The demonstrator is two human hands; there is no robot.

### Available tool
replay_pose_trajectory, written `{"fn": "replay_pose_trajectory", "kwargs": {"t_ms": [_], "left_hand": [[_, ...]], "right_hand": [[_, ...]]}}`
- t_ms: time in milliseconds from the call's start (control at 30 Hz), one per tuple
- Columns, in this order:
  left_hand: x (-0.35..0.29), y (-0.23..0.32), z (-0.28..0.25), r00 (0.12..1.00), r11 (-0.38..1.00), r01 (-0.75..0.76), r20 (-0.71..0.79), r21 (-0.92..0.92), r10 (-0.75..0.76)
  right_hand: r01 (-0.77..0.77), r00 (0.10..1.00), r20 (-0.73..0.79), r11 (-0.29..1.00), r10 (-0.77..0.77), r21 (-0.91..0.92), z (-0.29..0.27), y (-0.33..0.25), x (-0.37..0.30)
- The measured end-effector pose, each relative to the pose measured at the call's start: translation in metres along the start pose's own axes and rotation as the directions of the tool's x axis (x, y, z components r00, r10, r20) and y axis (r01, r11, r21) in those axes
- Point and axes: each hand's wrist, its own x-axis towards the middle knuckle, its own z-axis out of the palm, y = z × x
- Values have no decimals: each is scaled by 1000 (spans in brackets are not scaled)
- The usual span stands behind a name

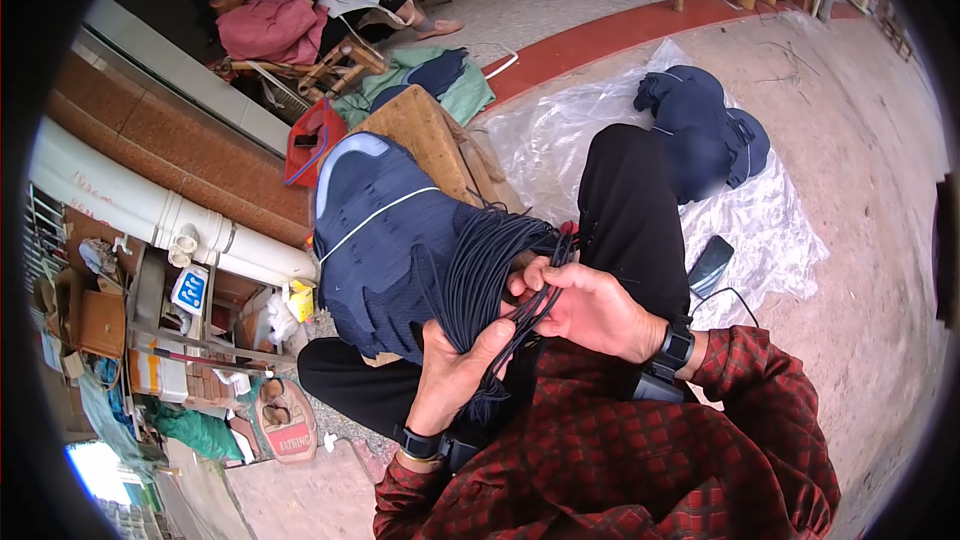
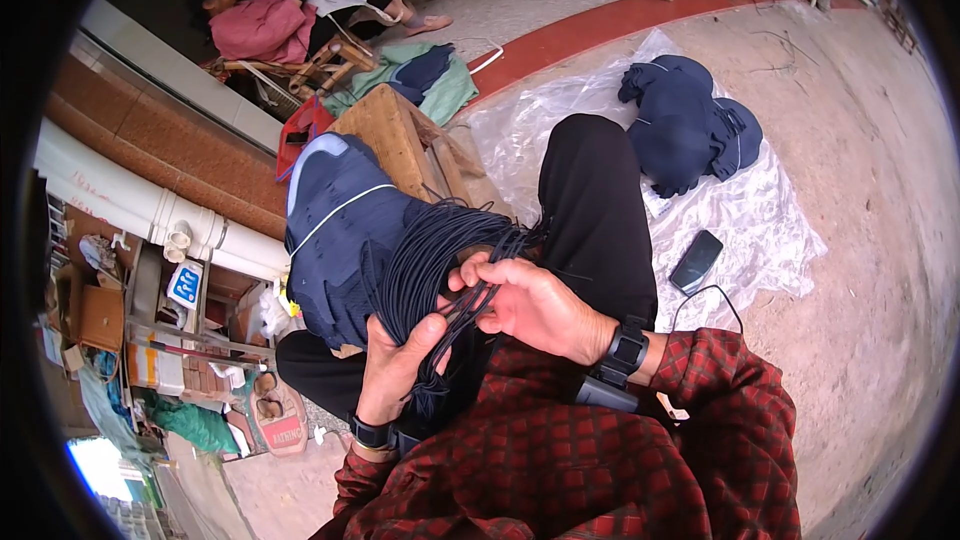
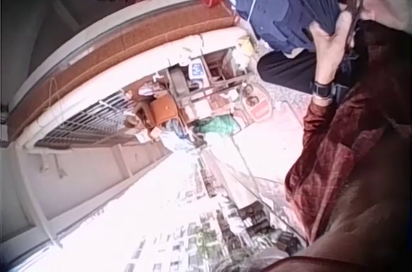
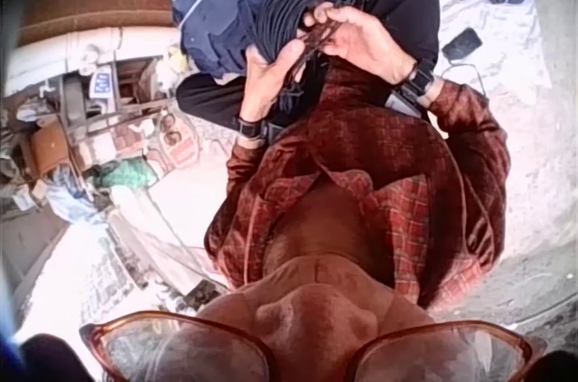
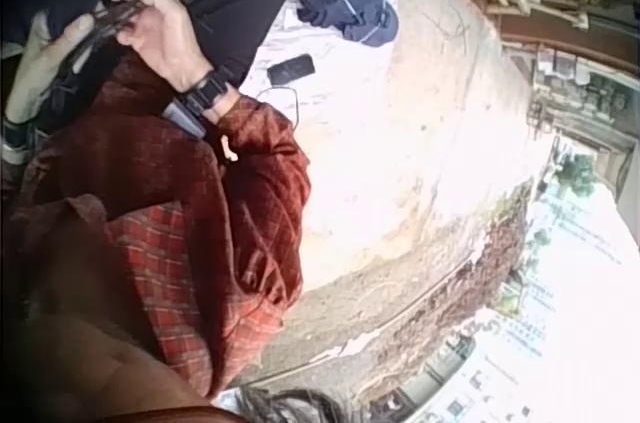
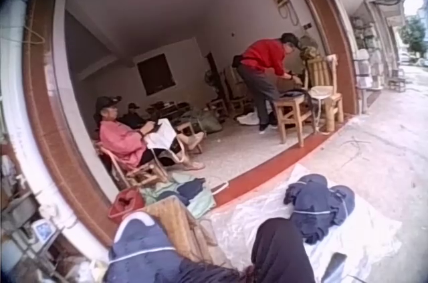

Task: Threading a shoe upper component and organizing bundles of shoe straps/cords.

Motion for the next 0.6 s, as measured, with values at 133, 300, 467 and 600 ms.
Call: {"fn": "replay_pose_trajectory", "kwargs": {"t_ms": [133, 300, 467, 600], "left_hand": [[-1, 4, 1, 995, 988, 68, -59, -137, -77], [-2, 3, 5, 978, 991, 125, -165, -45, -131], [-2, 1, 4, 981, 991, 106, -156, -84, -118], [-1, 2, 5, 983, 995, 59, -171, -84, -73]], "right_hand": [[-45, 999, 11, 998, 44, 54, -7, 2, -6], [-124, 986, -115, 992, 123, 4, 0, 2, -6], [-95, 993, -75, 995, 92, -39, 2, 1, -7], [-83, 996, -40, 994, 81, -72, -4, 2, -9]]}}
